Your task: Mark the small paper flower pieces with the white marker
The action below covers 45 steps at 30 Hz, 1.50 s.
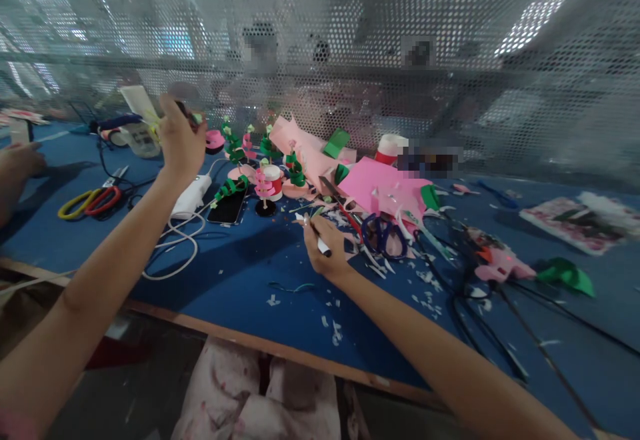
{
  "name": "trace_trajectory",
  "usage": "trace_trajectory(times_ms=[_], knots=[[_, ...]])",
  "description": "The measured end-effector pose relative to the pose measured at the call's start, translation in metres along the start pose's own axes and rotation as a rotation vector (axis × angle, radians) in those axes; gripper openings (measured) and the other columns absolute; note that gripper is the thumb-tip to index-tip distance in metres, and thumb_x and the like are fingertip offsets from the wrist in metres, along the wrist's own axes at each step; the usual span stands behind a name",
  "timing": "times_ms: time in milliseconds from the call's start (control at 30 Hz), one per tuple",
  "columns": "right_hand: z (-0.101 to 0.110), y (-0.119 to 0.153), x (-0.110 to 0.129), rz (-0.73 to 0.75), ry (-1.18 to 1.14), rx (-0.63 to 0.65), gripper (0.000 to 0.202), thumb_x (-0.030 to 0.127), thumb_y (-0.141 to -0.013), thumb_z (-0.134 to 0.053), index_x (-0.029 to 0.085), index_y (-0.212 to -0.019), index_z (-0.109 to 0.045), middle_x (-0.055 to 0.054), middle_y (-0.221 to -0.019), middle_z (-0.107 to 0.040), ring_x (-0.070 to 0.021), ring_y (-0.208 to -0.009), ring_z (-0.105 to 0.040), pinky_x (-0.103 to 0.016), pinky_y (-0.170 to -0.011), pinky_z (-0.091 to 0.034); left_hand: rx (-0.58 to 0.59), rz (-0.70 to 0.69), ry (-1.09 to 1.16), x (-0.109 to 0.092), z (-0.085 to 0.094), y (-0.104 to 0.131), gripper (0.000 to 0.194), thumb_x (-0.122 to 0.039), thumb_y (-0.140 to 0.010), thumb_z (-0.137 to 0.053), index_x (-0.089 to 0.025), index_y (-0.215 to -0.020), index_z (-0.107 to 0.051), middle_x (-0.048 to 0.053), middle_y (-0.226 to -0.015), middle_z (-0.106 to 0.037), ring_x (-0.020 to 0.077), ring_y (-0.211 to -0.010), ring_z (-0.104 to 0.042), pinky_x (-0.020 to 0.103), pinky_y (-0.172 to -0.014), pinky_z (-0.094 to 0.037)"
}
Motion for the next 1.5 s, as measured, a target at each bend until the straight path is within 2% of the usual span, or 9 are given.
trace_trajectory(times_ms=[233,433,533,633,767,933,1067,1300,1500], knots=[[0.007,0.004,-0.016,-0.116,-0.090,-0.131,0.027,0.029,-0.088,-0.037,0.019,-0.068,-0.051,0.001,-0.054,-0.052,-0.0123,-0.050,-0.052,-0.027,-0.052,-0.041,-0.045,0.152,0.415,-0.089,0.053,0.061,0.039,-0.026,-0.069,-0.067,-0.023,-0.082,-0.031,-0.001,-0.084,-0.062,0.0130,-0.080,-0.062,0.028,-0.072,-0.049],[0.019,0.005,-0.033,-0.220,-0.311,-0.215,0.030,0.037,-0.086,-0.039,0.018,-0.075,-0.061,0.002,-0.052,-0.053,-0.0109,-0.045,-0.049,-0.026,-0.046,-0.040,0.260,0.869,0.904,-0.049,-0.006,0.149,0.051,-0.034,-0.053,-0.077,-0.021,-0.073,-0.032,-0.002,-0.082,-0.062,0.0145,-0.069,-0.063,0.030,-0.061,-0.054],[0.020,0.006,-0.043,-0.276,-0.455,-0.242,0.029,0.038,-0.084,-0.044,0.018,-0.073,-0.062,0.002,-0.050,-0.052,-0.0100,-0.043,-0.048,-0.025,-0.043,-0.039,0.389,1.022,0.869,-0.033,-0.026,0.176,0.046,-0.032,-0.055,-0.075,-0.019,-0.078,-0.038,0.002,-0.086,-0.061,0.0160,-0.075,-0.063,0.035,-0.070,-0.054],[0.012,0.006,-0.053,-0.379,-0.656,-0.220,0.028,0.039,-0.081,-0.046,0.018,-0.069,-0.061,0.002,-0.046,-0.052,-0.0103,-0.038,-0.047,-0.024,-0.037,-0.038,0.445,0.763,0.652,-0.028,-0.023,0.172,0.033,-0.033,-0.069,-0.063,-0.018,-0.086,-0.038,0.009,-0.100,-0.058,0.0198,-0.094,-0.059,0.042,-0.084,-0.049],[0.003,0.005,-0.061,-0.485,-0.825,-0.185,0.033,0.045,-0.079,-0.047,0.018,-0.065,-0.058,0.002,-0.045,-0.055,-0.0106,-0.034,-0.047,-0.023,-0.031,-0.039,0.380,0.072,0.229,-0.050,0.000,0.148,0.021,-0.025,-0.078,-0.052,-0.020,-0.091,-0.036,0.017,-0.125,-0.043,0.0250,-0.124,-0.037,0.048,-0.099,-0.036],[-0.003,0.006,-0.066,-0.591,-0.885,-0.151,0.036,0.050,-0.079,-0.045,0.018,-0.067,-0.056,0.002,-0.043,-0.054,-0.0095,-0.030,-0.046,-0.021,-0.028,-0.036,0.687,-0.535,0.234,-0.091,-0.006,0.155,0.027,-0.018,-0.078,-0.050,-0.016,-0.101,-0.036,0.018,-0.117,-0.053,0.0258,-0.124,-0.039,0.049,-0.101,-0.036],[-0.003,0.006,-0.065,-0.611,-0.888,-0.134,0.039,0.051,-0.079,-0.043,0.018,-0.062,-0.054,0.003,-0.040,-0.052,-0.0090,-0.029,-0.044,-0.021,-0.027,-0.035,0.693,-0.571,0.035,-0.096,-0.024,0.160,0.039,-0.023,-0.074,-0.053,-0.012,-0.109,-0.038,0.019,-0.115,-0.055,0.0297,-0.118,-0.045,0.048,-0.096,-0.042],[0.002,0.004,-0.064,-0.525,-0.888,-0.174,0.032,0.045,-0.078,-0.048,0.018,-0.064,-0.059,0.001,-0.047,-0.057,-0.0099,-0.033,-0.048,-0.022,-0.029,-0.037,0.522,-0.722,-0.089,-0.108,-0.046,0.162,0.008,-0.010,-0.078,-0.041,-0.011,-0.082,-0.047,0.012,-0.076,-0.062,0.0239,-0.090,-0.062,0.036,-0.080,-0.052],[0.009,0.007,-0.035,-0.408,-0.688,-0.045,0.017,0.033,-0.076,-0.060,0.018,-0.069,-0.059,0.003,-0.050,-0.059,-0.0104,-0.042,-0.054,-0.025,-0.043,-0.046,0.580,-0.607,-0.027,-0.099,-0.049,0.161,0.015,-0.005,-0.071,-0.037,-0.016,-0.077,-0.045,0.006,-0.068,-0.063,0.0171,-0.069,-0.063,0.026,-0.060,-0.053]])
Point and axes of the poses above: each hand's wrist, its own y-axis away from the middle knuckle, its own z-axis out of the back of the hand, x = y × z, the point moved 6 cm from there along -y, towards the middle knuckle
